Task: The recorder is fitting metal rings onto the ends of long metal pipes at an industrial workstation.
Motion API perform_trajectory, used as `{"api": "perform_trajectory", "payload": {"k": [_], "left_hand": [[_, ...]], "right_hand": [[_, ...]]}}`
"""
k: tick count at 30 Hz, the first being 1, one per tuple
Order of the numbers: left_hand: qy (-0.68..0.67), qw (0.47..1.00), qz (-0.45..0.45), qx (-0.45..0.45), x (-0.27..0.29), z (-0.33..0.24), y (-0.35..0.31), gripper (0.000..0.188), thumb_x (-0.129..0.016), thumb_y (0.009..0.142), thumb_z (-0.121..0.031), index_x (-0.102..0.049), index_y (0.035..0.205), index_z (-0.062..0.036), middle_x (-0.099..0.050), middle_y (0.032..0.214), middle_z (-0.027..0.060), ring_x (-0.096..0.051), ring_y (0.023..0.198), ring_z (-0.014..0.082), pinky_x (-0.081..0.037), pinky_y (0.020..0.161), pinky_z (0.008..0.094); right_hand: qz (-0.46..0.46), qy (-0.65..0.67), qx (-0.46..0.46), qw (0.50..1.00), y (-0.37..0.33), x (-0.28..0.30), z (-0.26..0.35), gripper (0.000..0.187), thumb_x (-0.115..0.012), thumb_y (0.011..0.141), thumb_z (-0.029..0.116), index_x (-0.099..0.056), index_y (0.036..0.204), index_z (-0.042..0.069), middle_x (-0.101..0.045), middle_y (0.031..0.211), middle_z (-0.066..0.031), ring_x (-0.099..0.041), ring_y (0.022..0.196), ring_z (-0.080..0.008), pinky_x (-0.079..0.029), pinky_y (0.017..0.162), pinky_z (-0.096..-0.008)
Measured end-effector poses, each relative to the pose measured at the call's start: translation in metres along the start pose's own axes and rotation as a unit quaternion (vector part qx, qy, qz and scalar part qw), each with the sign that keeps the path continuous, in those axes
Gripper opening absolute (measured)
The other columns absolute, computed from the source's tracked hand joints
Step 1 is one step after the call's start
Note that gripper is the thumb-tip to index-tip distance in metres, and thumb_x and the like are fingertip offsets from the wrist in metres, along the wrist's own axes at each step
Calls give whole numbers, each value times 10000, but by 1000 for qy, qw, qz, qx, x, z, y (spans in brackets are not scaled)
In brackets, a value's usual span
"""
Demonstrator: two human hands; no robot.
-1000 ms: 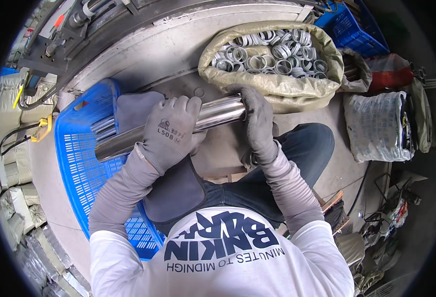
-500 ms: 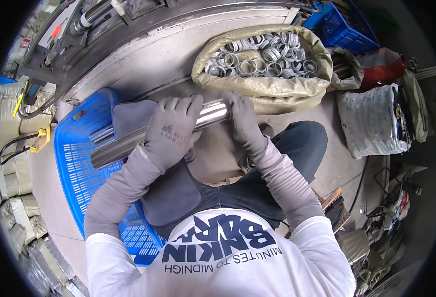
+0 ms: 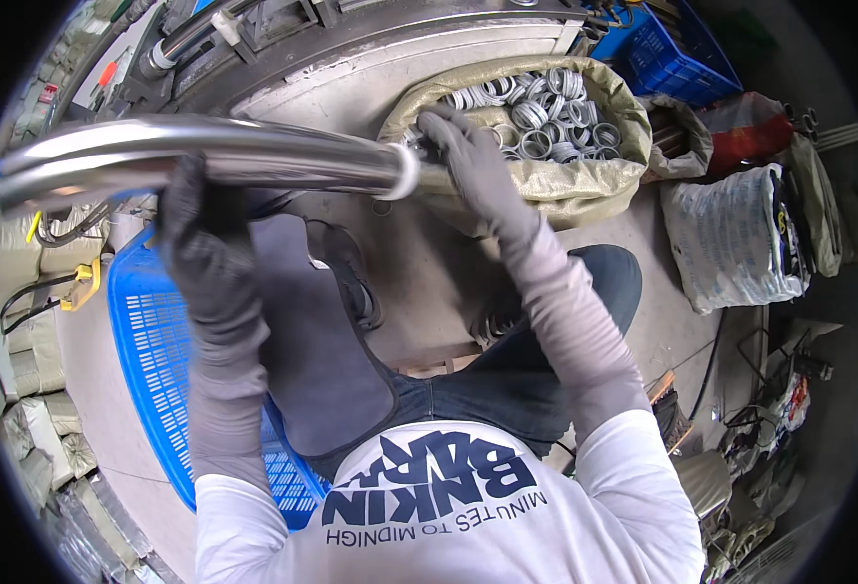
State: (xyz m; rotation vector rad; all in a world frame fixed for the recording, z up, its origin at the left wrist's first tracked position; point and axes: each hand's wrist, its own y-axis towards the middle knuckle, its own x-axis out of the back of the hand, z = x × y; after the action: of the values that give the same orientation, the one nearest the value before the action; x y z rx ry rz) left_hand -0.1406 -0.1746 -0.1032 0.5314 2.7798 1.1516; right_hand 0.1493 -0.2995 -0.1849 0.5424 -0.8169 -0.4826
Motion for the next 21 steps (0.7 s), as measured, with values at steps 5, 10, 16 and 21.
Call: {"api": "perform_trajectory", "payload": {"k": [5,10,16,21], "left_hand": [[226,952,97,183,-14,-87,69,187,-776,888,-62,-712,1056,-10,-680,875,71,-629,811,111,-483,683,261],[352,867,349,44,-30,-62,9,567,-801,720,-192,-641,1235,-17,-643,1077,149,-630,1021,311,-506,898,441],[417,813,400,67,-33,-38,-35,609,-781,718,-262,-643,1266,-37,-670,1084,180,-637,1057,376,-507,936,494],[410,821,389,84,-29,-33,-38,600,-768,711,-240,-656,1262,-31,-675,1115,195,-639,1091,387,-511,965,498]], "right_hand": [[134,-230,-409,873,5,28,-103,728,-711,912,534,-602,1455,61,-627,1393,-269,-635,1268,-426,-505,1083,-480],[222,-256,-447,828,-16,-8,-154,639,-721,863,471,-655,1391,116,-679,1346,-231,-646,1281,-377,-518,1071,-448],[195,-280,-433,834,-15,-3,-141,587,-711,880,505,-702,1302,97,-688,1335,-201,-678,1236,-337,-537,1037,-446],[69,-259,-429,863,-25,17,-126,475,-753,884,405,-703,1185,40,-735,1183,-235,-708,1127,-385,-547,990,-469]]}}
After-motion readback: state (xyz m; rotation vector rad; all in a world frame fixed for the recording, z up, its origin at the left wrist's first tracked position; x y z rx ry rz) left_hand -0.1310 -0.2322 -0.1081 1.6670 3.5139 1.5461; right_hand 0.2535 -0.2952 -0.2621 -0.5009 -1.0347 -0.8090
